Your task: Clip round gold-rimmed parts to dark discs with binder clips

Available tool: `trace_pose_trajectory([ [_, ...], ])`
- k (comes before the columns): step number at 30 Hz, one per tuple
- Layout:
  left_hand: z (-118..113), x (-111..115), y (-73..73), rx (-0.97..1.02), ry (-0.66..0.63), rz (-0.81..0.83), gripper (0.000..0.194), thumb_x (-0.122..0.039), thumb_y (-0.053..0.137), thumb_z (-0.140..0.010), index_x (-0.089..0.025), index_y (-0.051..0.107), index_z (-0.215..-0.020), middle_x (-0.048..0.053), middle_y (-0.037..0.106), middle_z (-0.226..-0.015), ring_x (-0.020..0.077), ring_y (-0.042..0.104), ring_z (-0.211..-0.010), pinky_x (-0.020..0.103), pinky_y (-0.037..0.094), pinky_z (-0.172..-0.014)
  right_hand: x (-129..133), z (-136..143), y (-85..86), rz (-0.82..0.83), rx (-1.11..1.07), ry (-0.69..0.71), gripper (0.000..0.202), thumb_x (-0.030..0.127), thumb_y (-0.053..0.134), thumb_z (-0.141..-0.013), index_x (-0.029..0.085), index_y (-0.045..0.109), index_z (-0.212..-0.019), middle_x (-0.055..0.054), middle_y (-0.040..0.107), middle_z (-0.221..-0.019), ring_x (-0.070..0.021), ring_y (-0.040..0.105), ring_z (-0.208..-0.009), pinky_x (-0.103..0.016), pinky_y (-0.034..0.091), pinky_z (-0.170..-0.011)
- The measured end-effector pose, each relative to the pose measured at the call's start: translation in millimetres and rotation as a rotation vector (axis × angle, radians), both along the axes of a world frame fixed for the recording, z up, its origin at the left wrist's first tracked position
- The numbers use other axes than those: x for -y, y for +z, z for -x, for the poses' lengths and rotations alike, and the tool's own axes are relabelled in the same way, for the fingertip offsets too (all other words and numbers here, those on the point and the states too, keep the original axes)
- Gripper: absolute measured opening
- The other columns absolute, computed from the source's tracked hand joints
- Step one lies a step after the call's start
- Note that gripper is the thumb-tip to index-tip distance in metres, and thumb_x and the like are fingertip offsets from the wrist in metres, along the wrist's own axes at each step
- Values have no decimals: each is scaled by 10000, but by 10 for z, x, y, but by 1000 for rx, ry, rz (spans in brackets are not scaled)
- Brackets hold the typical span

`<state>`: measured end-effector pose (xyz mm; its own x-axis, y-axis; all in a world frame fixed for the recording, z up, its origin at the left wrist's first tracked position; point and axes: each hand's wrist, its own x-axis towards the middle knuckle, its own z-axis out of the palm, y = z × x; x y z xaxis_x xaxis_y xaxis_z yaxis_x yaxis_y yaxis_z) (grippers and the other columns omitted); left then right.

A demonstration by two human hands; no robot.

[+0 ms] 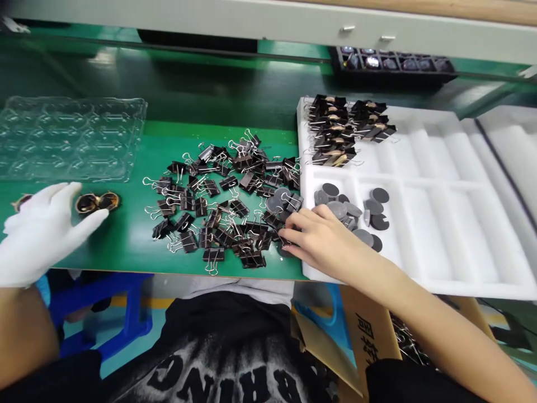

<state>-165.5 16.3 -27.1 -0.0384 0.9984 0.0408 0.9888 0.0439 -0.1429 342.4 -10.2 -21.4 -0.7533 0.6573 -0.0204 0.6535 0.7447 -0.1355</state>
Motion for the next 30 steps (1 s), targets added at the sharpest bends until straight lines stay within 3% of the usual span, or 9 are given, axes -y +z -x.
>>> trace_pose_trajectory([
  [6,229,136,-180,139,-47,-41,653,-526,376,-1039,-106,404,-1539,189,521,-1559,314,489,-1456,444,374,-1225,-78,-114,-71,-23,-83,46,292,234,484,-1093,236,775,-1114,-104,730,-1084,-236,708,-906,-424,417,-789],
  [10,330,118,-257,185,-95,44,765,-575,510,-980,-148,369,-1599,178,488,-1587,342,464,-1462,465,360,-1226,-206,-180,-122,-65,-155,134,260,296,513,-1077,303,773,-1081,-70,763,-1053,-226,737,-850,-418,467,-700],
  [13,321,41,-281,150,-120,72,767,-608,511,-975,-198,390,-1613,187,530,-1495,356,526,-1357,474,418,-1143,-291,-197,-116,-85,-218,138,249,346,511,-1071,338,759,-1068,-43,781,-1027,-224,751,-822,-425,503,-665],
  [18,133,-95,-212,62,-177,67,771,-687,617,-890,-290,504,-1542,175,453,-1561,435,492,-1329,552,411,-1059,-336,-208,9,-41,-345,10,162,401,579,-1041,393,740,-1056,-5,803,-1004,-222,765,-851,-419,596,-733],
  [21,-10,-171,-177,114,-264,104,595,-616,585,-935,-253,601,-1406,145,546,-1492,380,529,-1292,500,413,-1040,-331,-187,84,-35,-408,-120,126,391,616,-1025,360,737,-1014,-4,801,-1005,-220,766,-869,-384,619,-773],
  [26,-207,-281,-110,100,-325,103,436,-567,592,-930,-218,678,-1177,120,681,-1297,342,607,-1197,446,413,-982,-307,-105,25,-150,-305,18,169,233,588,-1044,241,756,-1031,-51,782,-995,-209,738,-851,-392,531,-776],
  [30,-302,-363,41,51,-318,14,418,-583,566,-935,-208,686,-1075,101,739,-1147,322,658,-1087,401,416,-915,-235,-51,-56,-222,-183,51,202,221,566,-1065,193,765,-1085,-82,753,-1001,-220,688,-841,-388,448,-782],
])
